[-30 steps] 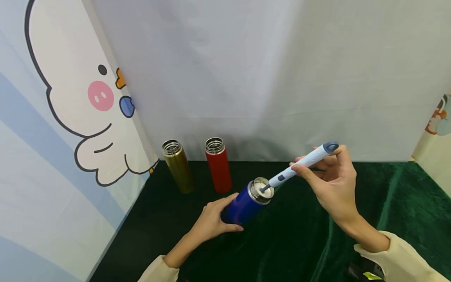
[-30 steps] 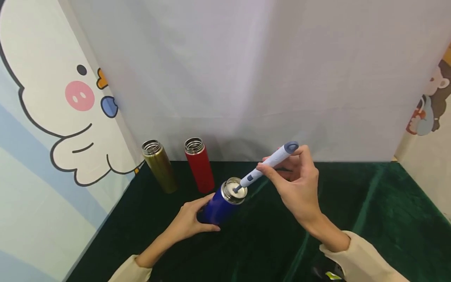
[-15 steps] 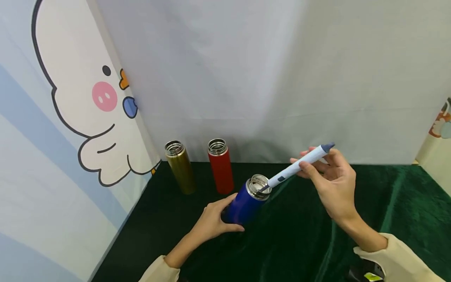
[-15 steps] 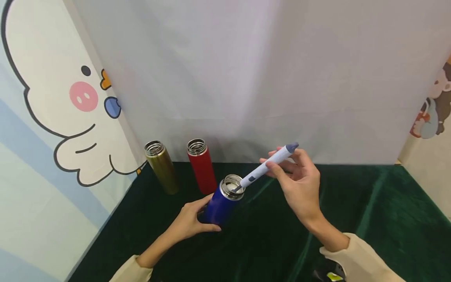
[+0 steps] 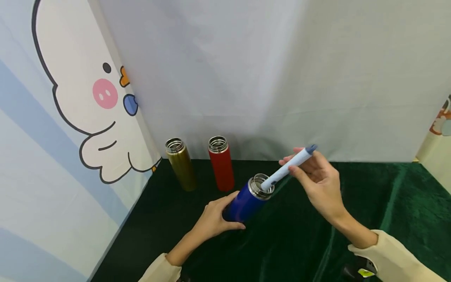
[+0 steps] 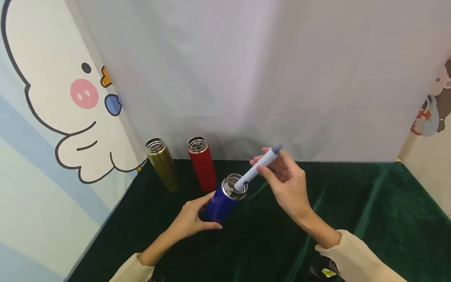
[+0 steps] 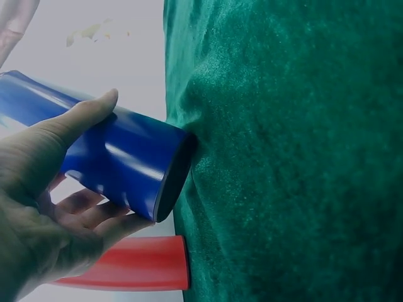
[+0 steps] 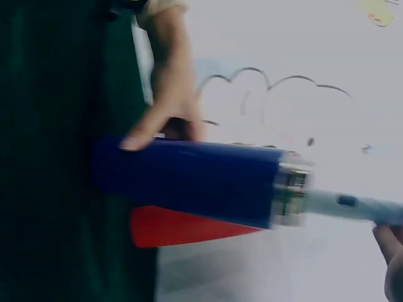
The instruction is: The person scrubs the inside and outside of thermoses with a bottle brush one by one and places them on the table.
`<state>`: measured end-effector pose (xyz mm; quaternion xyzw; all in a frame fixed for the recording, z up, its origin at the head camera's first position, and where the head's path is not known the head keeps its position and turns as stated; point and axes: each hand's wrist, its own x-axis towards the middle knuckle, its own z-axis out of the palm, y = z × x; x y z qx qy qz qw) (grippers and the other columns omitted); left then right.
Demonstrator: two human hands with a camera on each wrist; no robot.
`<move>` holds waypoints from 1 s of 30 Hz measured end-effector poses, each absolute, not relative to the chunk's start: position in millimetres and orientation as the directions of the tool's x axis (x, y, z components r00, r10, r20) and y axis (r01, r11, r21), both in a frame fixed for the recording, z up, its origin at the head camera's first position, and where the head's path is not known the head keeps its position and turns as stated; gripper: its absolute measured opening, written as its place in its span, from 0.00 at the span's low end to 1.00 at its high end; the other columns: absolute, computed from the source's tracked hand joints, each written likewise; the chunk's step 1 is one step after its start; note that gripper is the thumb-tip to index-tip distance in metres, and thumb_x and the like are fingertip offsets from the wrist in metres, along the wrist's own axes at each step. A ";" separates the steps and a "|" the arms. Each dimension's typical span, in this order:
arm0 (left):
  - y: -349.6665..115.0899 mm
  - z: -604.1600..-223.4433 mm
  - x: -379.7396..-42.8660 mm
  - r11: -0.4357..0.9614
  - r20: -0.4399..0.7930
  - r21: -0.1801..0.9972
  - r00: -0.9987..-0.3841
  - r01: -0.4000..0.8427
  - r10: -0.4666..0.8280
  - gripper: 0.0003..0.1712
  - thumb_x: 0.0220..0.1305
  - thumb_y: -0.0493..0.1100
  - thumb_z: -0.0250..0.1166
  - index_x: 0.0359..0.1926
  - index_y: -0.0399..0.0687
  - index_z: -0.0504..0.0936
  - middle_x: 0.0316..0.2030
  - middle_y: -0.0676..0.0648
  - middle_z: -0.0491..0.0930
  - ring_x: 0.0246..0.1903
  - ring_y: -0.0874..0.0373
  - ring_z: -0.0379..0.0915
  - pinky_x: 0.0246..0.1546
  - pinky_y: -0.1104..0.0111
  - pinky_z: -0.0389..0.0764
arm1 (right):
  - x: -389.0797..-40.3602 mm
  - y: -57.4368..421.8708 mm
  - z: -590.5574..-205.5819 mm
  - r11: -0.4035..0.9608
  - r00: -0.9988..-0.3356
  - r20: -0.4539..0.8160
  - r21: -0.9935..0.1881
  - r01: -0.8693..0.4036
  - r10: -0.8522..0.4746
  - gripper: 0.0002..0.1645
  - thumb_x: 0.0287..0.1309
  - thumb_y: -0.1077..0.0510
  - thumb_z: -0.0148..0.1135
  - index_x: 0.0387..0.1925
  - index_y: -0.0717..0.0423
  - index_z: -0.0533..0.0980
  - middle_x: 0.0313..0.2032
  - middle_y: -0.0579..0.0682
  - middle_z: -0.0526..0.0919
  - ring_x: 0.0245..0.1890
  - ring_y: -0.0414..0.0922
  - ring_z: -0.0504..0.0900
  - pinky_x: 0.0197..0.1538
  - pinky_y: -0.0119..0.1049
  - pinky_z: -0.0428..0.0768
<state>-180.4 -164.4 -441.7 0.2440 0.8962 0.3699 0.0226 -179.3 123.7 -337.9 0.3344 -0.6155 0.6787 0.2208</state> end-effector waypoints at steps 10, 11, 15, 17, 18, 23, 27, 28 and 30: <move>-163.6 -438.0 -182.7 0.621 0.161 0.645 -0.873 0.446 0.461 0.50 0.52 0.52 0.81 0.74 0.58 0.67 0.66 0.43 0.78 0.62 0.42 0.77 0.63 0.41 0.76 | -180.5 128.3 -343.6 -0.142 -0.682 0.722 -0.692 -0.708 -0.119 0.21 0.58 0.78 0.64 0.50 0.76 0.66 0.43 0.46 0.91 0.42 0.41 0.91 0.42 0.35 0.88; -163.0 -437.6 -182.7 0.625 0.162 0.639 -0.873 0.448 0.461 0.50 0.52 0.53 0.81 0.74 0.59 0.67 0.65 0.43 0.78 0.62 0.41 0.77 0.63 0.40 0.75 | -180.0 126.8 -347.2 -0.109 -0.686 0.712 -0.702 -0.704 -0.151 0.21 0.57 0.78 0.65 0.48 0.77 0.66 0.43 0.44 0.91 0.42 0.39 0.91 0.43 0.34 0.88; -161.8 -437.4 -182.0 0.638 0.164 0.623 -0.873 0.453 0.460 0.50 0.52 0.53 0.81 0.74 0.60 0.67 0.65 0.43 0.79 0.62 0.42 0.77 0.63 0.40 0.75 | -177.6 123.0 -351.1 -0.055 -0.681 0.689 -0.712 -0.700 -0.250 0.22 0.58 0.79 0.64 0.53 0.76 0.68 0.48 0.42 0.90 0.47 0.39 0.90 0.50 0.32 0.86; -162.1 -437.9 -180.8 0.637 0.165 0.624 -0.873 0.453 0.459 0.50 0.51 0.53 0.81 0.74 0.60 0.67 0.64 0.43 0.79 0.61 0.42 0.77 0.62 0.40 0.75 | -177.4 124.4 -346.2 -0.081 -0.661 0.713 -0.692 -0.717 -0.234 0.24 0.62 0.79 0.60 0.59 0.76 0.68 0.50 0.45 0.89 0.50 0.40 0.89 0.53 0.32 0.85; -162.5 -438.2 -180.3 0.636 0.167 0.624 -0.873 0.454 0.459 0.51 0.51 0.53 0.81 0.74 0.60 0.67 0.64 0.43 0.79 0.61 0.42 0.77 0.62 0.40 0.75 | -177.3 125.6 -342.4 -0.092 -0.652 0.730 -0.678 -0.730 -0.204 0.26 0.63 0.78 0.58 0.62 0.74 0.67 0.50 0.46 0.89 0.50 0.41 0.89 0.55 0.32 0.84; -162.8 -438.5 -177.7 0.636 0.166 0.625 -0.874 0.452 0.458 0.50 0.51 0.53 0.81 0.74 0.60 0.67 0.64 0.44 0.79 0.61 0.42 0.77 0.62 0.39 0.75 | -177.5 129.5 -335.0 -0.128 -0.603 0.793 -0.610 -0.782 -0.089 0.28 0.68 0.74 0.55 0.67 0.69 0.64 0.49 0.48 0.87 0.49 0.41 0.88 0.57 0.31 0.83; -160.8 -438.8 -177.0 0.640 0.157 0.620 -0.871 0.454 0.466 0.51 0.52 0.54 0.80 0.74 0.61 0.66 0.64 0.44 0.79 0.61 0.42 0.77 0.62 0.39 0.75 | -177.5 126.7 -351.5 -0.143 -0.617 0.777 -0.629 -0.764 -0.123 0.25 0.64 0.76 0.59 0.62 0.72 0.66 0.48 0.48 0.87 0.48 0.41 0.89 0.53 0.31 0.85; -160.1 -438.9 -176.7 0.641 0.154 0.619 -0.870 0.454 0.468 0.51 0.52 0.54 0.80 0.75 0.61 0.66 0.64 0.44 0.79 0.61 0.42 0.77 0.62 0.39 0.75 | -177.1 125.6 -356.7 -0.129 -0.631 0.762 -0.647 -0.752 -0.144 0.25 0.63 0.77 0.60 0.60 0.73 0.66 0.48 0.46 0.87 0.48 0.40 0.89 0.52 0.31 0.85; -158.9 -439.2 -175.9 0.640 0.150 0.620 -0.870 0.453 0.470 0.51 0.52 0.54 0.80 0.75 0.60 0.66 0.65 0.44 0.79 0.62 0.42 0.77 0.62 0.39 0.75 | -175.2 124.4 -365.0 -0.082 -0.667 0.720 -0.689 -0.720 -0.190 0.24 0.61 0.78 0.61 0.58 0.72 0.68 0.49 0.43 0.88 0.48 0.38 0.88 0.52 0.30 0.85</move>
